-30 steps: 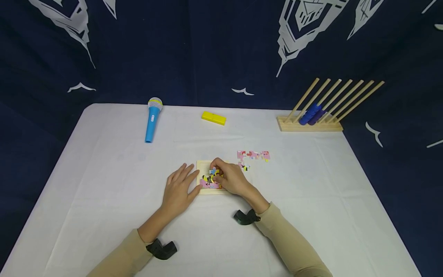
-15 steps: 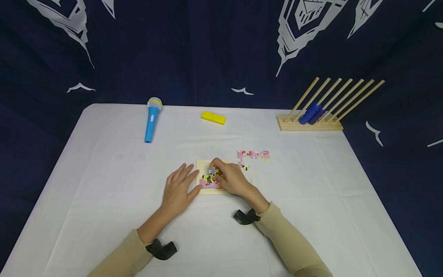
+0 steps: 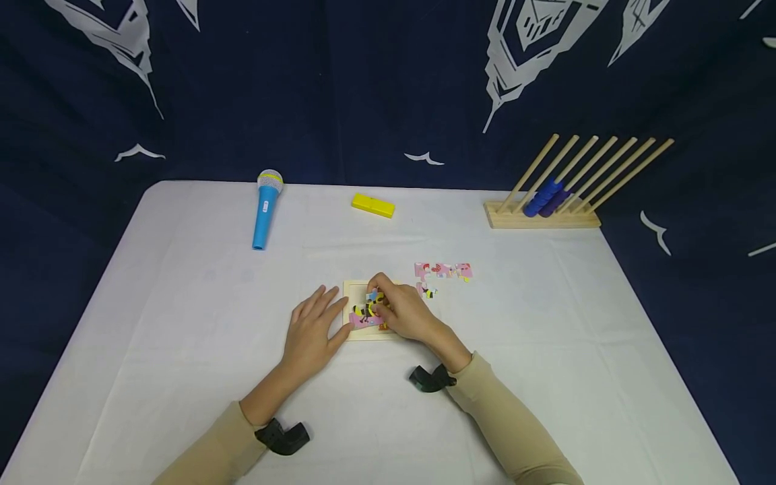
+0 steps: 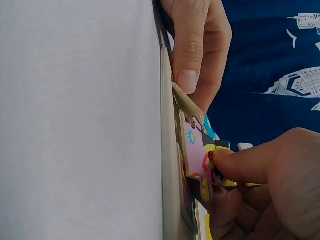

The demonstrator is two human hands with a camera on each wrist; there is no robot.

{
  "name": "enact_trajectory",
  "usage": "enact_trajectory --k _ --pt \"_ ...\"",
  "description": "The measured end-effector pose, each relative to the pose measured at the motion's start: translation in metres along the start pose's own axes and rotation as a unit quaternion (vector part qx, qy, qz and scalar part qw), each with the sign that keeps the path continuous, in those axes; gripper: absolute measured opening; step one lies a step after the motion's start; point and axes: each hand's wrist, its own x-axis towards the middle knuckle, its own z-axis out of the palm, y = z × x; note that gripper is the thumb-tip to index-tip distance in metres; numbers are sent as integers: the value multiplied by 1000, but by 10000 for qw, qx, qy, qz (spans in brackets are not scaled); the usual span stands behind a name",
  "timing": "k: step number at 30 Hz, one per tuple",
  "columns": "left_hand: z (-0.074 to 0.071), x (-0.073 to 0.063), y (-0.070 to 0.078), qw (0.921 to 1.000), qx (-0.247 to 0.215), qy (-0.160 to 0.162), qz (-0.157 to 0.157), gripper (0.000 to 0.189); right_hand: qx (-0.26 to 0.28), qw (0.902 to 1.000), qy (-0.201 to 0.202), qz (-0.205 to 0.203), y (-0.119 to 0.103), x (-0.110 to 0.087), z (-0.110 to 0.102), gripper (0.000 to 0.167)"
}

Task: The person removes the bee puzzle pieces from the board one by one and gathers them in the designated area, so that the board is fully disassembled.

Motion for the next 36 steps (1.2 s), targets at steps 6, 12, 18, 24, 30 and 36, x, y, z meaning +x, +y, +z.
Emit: enact_trajectory --k 6,12,18,24,30,36 --pt "-2 0 1 10000 3 -22 4 47 235 9994 -114 211 0 0 -2 22" --pt "-1 0 1 9999 65 58 66 46 546 9970 -243 488 1 0 -3 23" --pt "-2 0 1 10000 43 -15 10 47 470 9978 -223 406 3 0 -3 25" --pt "-2 0 1 10000 44 -14 26 47 429 9985 -143 315 5 0 -2 25" --pt "-2 0 1 10000 13 -8 35 47 260 9993 83 272 5 0 -1 26" --pt "-2 0 1 10000 5 -3 33 46 -203 9990 195 341 5 0 1 25"
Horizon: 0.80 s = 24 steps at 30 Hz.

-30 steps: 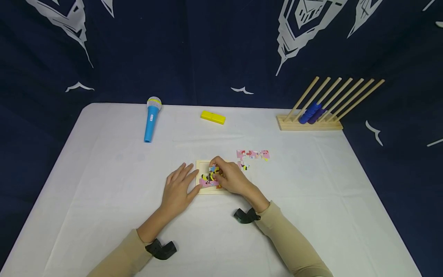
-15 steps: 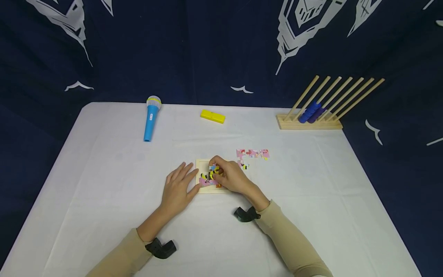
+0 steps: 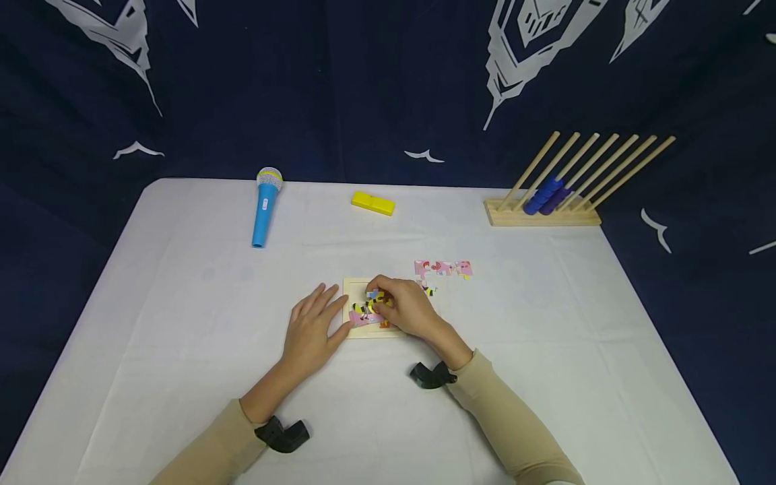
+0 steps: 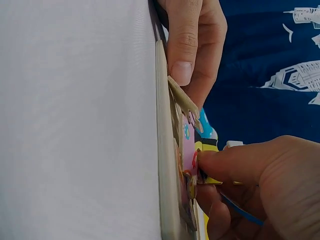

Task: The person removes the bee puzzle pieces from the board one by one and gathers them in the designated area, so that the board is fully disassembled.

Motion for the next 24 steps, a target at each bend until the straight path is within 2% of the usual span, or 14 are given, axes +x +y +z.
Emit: enact_trajectory --k 7,13,17,21,24 --pt "0 0 0 10000 48 -5 -1 49 70 9998 90 -163 2 0 1 20" --pt "0 0 1 10000 38 -33 -17 48 507 9987 26 -31 5 0 2 28" --pt "0 1 1 10000 56 -41 -31 49 870 9961 127 83 6 1 0 33" --pt "1 1 1 10000 65 -13 -25 50 1177 9924 301 201 8 2 -17 31" --pt "1 0 1 10000 21 43 -23 50 1319 9886 508 517 13 1 -41 31"
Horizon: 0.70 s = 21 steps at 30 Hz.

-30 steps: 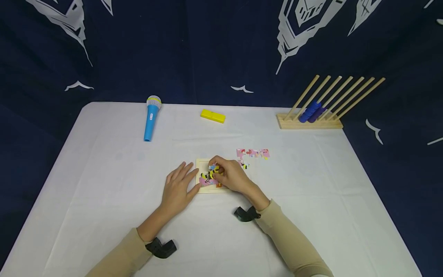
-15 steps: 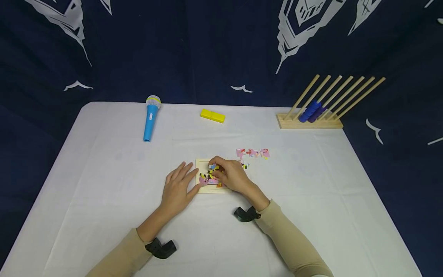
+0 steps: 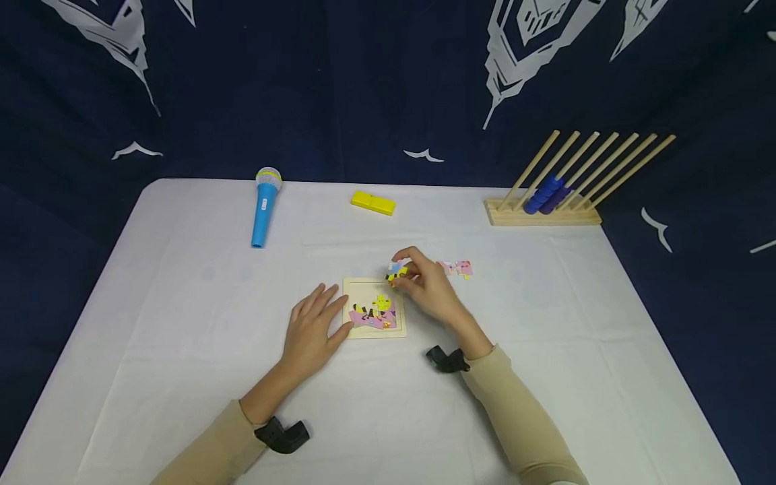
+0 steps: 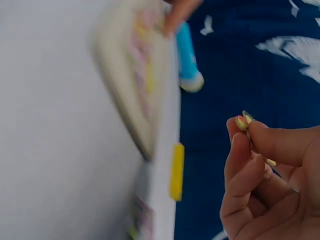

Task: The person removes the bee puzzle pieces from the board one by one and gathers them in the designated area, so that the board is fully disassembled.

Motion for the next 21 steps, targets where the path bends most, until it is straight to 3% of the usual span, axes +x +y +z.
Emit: enact_trajectory --k 4,9,15,21 --pt "0 -1 0 10000 -79 -1 -48 49 33 9977 353 582 4 -2 -38 35" --pt "-1 -2 -1 9999 -100 -24 -80 48 -32 9887 402 1442 23 -14 -69 37" --pt "0 -2 -2 9999 -78 -6 -72 48 -2 9728 306 2295 40 -28 -70 31" --pt "0 0 0 9998 -125 -92 -79 47 -756 9656 220 2478 50 -33 -59 18"
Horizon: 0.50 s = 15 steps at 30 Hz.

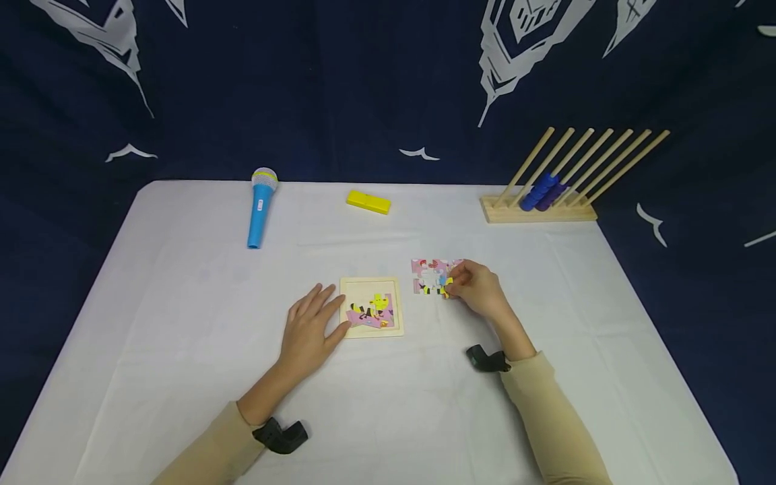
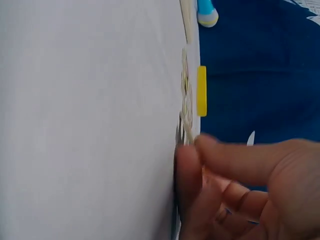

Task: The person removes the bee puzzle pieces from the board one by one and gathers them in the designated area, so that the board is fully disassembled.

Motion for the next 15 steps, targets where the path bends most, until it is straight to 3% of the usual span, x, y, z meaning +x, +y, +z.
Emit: enact_trajectory --k 8,15 --pt "1 0 0 10000 -3 19 12 48 -1102 9929 445 -81 -4 -4 5 17" --pt "2 0 1 9999 -12 96 48 48 -913 9927 661 -439 -13 -10 6 15"
